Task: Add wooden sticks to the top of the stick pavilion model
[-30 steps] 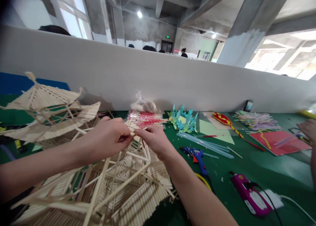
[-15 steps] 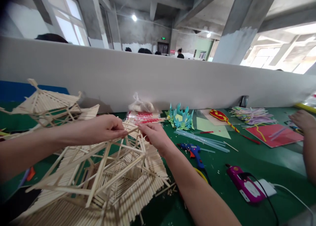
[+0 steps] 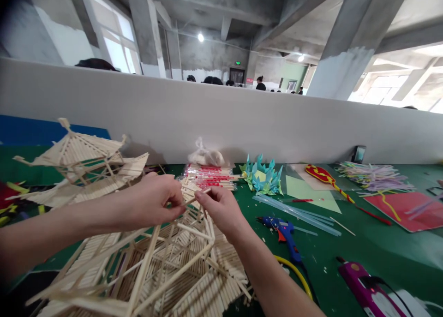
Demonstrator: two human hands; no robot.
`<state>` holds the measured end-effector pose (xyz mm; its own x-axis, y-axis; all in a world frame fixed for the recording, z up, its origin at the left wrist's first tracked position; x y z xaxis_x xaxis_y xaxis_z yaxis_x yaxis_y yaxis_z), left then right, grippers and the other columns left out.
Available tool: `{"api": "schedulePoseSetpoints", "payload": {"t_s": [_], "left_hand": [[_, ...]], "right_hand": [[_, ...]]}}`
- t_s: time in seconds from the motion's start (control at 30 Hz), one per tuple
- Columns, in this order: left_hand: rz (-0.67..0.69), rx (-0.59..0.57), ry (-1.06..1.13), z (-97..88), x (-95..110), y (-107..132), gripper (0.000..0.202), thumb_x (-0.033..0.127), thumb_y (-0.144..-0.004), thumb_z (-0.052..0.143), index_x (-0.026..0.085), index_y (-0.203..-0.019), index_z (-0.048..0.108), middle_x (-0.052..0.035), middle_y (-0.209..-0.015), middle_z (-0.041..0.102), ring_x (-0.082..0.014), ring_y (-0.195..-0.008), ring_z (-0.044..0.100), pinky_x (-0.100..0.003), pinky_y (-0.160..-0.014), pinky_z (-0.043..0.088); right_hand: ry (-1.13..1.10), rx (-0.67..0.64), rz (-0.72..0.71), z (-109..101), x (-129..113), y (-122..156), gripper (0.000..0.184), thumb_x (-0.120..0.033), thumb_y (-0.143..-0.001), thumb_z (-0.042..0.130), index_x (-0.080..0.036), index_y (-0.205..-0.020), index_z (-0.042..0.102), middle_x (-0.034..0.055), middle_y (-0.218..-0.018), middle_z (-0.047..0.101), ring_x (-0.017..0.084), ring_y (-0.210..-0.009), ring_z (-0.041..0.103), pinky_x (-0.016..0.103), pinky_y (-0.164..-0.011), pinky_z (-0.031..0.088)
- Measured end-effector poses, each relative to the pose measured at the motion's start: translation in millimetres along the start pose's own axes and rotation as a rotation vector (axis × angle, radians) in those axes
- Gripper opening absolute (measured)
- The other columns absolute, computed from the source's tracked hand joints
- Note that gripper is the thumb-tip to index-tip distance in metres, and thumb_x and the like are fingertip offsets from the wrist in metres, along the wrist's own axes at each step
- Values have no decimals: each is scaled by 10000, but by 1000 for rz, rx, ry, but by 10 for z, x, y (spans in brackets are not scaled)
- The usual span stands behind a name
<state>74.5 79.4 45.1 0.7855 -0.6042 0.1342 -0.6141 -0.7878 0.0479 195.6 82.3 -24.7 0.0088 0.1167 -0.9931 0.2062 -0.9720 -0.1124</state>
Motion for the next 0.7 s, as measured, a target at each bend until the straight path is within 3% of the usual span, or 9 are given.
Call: {"api": "schedulePoseSetpoints", "payload": {"t_s": [0.3,0.4,0.53,0.7], "left_hand": [[-18,11,-36,85,-64,-3,275,230,-669,405,155,-421,313,38,-426,355,-96,-473,289,-300,-595,222],[-27,-1,-49,66,-43,3,271,234,-678,404,157,-428,333,33,-441,375,-103,-486,307,-301,-593,222],[-33,0,-39,30,-8,23,302,240,-693,405,161,-420,302,42,-425,329,-95,-451,263,-294,-561,214],[-33,-1,-9,27,-2,29,304,245,-683,434,158,-417,316,45,-432,345,-90,-451,271,-297,-567,221]], "right_hand": [[-18,-16,-3,7,-23,9,268,-383,-746,564,-179,-587,497,-56,-526,382,84,-504,315,240,-499,241],[-80,14,58,-31,-6,48,251,-390,-768,538,-178,-636,513,-55,-539,406,78,-492,318,229,-482,233],[-213,91,171,-146,128,173,176,-346,-778,535,-172,-793,559,-50,-594,452,60,-484,325,211,-466,220],[-256,16,239,-164,330,335,138,-268,-762,562,-140,-719,589,-36,-590,452,49,-491,321,202,-465,216]]}}
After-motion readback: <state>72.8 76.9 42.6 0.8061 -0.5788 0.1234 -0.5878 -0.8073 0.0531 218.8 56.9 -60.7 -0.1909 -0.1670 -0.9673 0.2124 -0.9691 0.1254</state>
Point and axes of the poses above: each hand's wrist, its own y-axis away from the middle knuckle, its own z-axis out of the palm, x = y × z, the point moved 4 cm from there along -y, towards the middle knuckle
